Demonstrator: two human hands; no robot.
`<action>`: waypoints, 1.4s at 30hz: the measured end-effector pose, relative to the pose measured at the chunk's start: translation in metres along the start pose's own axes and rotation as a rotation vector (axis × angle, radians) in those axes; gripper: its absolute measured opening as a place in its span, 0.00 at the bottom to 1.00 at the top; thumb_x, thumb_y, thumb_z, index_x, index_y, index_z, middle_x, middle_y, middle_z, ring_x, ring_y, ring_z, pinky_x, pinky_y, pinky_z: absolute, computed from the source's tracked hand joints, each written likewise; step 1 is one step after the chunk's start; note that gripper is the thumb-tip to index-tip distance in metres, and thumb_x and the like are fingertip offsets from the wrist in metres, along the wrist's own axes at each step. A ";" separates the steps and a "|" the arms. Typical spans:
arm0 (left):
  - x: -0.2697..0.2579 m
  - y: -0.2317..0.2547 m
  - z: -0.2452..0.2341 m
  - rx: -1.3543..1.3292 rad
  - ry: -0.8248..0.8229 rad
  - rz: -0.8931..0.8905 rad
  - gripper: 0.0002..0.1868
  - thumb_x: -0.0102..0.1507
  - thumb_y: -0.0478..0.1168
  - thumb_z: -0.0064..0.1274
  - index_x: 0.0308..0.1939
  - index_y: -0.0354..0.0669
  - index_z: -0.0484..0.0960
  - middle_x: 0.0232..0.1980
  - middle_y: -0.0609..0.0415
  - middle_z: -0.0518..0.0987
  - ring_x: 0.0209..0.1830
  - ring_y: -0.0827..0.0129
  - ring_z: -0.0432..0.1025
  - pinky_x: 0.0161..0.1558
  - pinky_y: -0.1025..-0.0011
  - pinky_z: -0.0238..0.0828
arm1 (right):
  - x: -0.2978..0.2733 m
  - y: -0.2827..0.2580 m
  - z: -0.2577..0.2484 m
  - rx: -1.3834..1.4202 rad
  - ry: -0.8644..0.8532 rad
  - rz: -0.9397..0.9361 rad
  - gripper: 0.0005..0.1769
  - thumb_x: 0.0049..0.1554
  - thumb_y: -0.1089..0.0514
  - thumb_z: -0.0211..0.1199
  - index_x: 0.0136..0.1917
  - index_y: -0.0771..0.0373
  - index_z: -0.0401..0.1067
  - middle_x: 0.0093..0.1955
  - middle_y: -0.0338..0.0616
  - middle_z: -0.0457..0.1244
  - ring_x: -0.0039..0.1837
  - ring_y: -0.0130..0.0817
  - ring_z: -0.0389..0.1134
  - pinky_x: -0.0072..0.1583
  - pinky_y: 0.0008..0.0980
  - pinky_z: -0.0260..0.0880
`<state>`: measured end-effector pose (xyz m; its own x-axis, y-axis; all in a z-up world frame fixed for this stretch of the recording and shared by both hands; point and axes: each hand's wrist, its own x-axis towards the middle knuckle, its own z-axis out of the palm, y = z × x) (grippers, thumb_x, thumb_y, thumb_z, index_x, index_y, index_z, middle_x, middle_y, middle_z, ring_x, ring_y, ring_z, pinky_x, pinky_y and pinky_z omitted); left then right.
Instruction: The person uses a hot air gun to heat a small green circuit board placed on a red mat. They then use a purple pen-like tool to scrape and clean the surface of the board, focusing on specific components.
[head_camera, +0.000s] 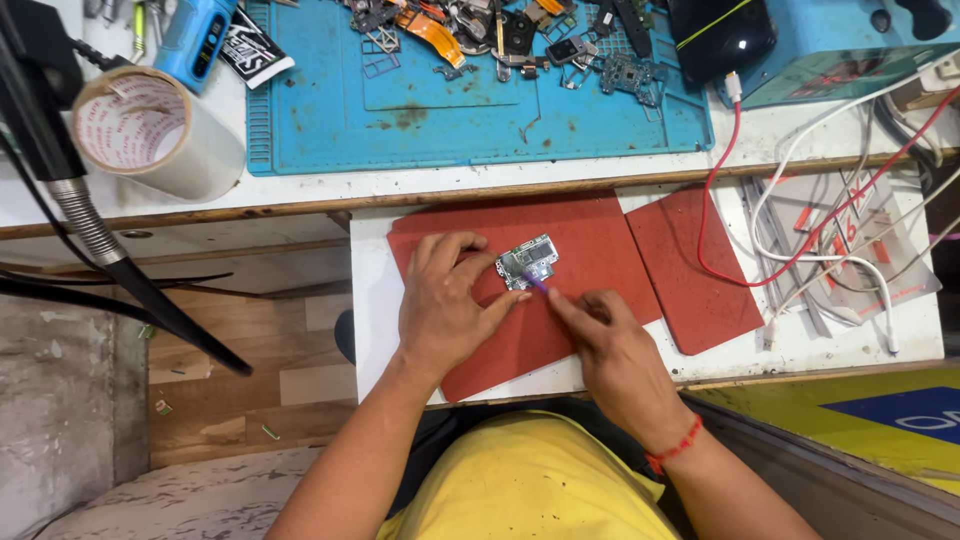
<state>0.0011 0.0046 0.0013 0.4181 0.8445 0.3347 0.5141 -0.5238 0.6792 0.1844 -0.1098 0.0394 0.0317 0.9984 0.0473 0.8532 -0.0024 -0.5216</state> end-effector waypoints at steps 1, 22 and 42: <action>-0.001 0.000 0.000 -0.008 0.001 -0.009 0.26 0.47 0.49 0.75 0.43 0.40 0.86 0.52 0.54 0.77 0.57 0.56 0.68 0.58 0.59 0.65 | 0.007 0.001 0.005 -0.008 -0.016 0.028 0.29 0.54 0.71 0.56 0.67 0.57 0.73 0.55 0.52 0.65 0.51 0.52 0.71 0.49 0.44 0.72; -0.003 0.004 0.001 -0.002 -0.032 -0.053 0.30 0.45 0.48 0.77 0.45 0.39 0.83 0.54 0.49 0.76 0.56 0.52 0.68 0.57 0.58 0.68 | 0.025 0.039 -0.025 0.034 -0.221 -0.191 0.31 0.50 0.72 0.57 0.66 0.60 0.73 0.56 0.51 0.64 0.49 0.51 0.71 0.48 0.44 0.72; 0.004 0.007 -0.005 0.027 0.004 -0.068 0.32 0.47 0.49 0.75 0.50 0.38 0.83 0.55 0.48 0.75 0.56 0.52 0.69 0.56 0.57 0.68 | 0.022 0.028 -0.017 0.010 -0.245 -0.099 0.40 0.47 0.75 0.54 0.72 0.56 0.68 0.58 0.54 0.63 0.48 0.52 0.72 0.47 0.44 0.74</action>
<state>0.0025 0.0049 0.0103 0.3782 0.8788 0.2911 0.5611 -0.4677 0.6829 0.2179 -0.0888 0.0401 -0.1799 0.9776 -0.1090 0.8408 0.0953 -0.5330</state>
